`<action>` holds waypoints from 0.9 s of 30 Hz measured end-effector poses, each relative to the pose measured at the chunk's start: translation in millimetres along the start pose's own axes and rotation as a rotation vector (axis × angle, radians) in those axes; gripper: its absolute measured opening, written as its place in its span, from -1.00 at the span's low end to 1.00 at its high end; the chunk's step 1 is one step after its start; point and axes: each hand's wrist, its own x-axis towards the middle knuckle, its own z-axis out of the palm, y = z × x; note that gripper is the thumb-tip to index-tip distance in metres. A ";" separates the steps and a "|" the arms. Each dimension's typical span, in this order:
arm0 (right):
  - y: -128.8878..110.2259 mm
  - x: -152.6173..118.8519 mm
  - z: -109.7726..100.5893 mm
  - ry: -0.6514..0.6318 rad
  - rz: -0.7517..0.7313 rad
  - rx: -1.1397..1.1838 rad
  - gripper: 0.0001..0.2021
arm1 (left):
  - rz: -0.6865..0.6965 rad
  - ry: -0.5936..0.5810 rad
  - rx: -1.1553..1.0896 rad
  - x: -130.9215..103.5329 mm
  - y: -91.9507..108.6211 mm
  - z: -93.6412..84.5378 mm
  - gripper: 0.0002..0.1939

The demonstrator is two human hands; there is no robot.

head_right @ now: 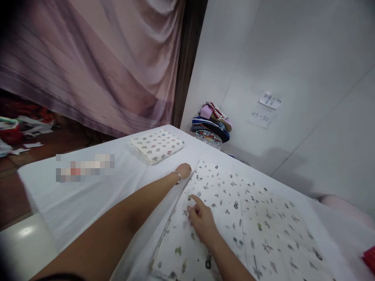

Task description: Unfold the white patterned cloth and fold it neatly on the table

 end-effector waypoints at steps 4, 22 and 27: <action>37.8 13.6 -70.6 0.198 -0.018 -0.328 -0.54 | -0.010 0.039 -0.001 26.3 6.9 11.1 -0.78; 126.6 24.7 -137.3 0.385 -0.113 -0.940 -0.55 | -0.085 0.010 0.036 54.3 22.5 23.6 -0.65; 126.4 24.8 -137.3 0.394 -0.107 -0.945 -0.56 | -0.075 -0.020 0.031 49.1 25.0 19.2 -0.66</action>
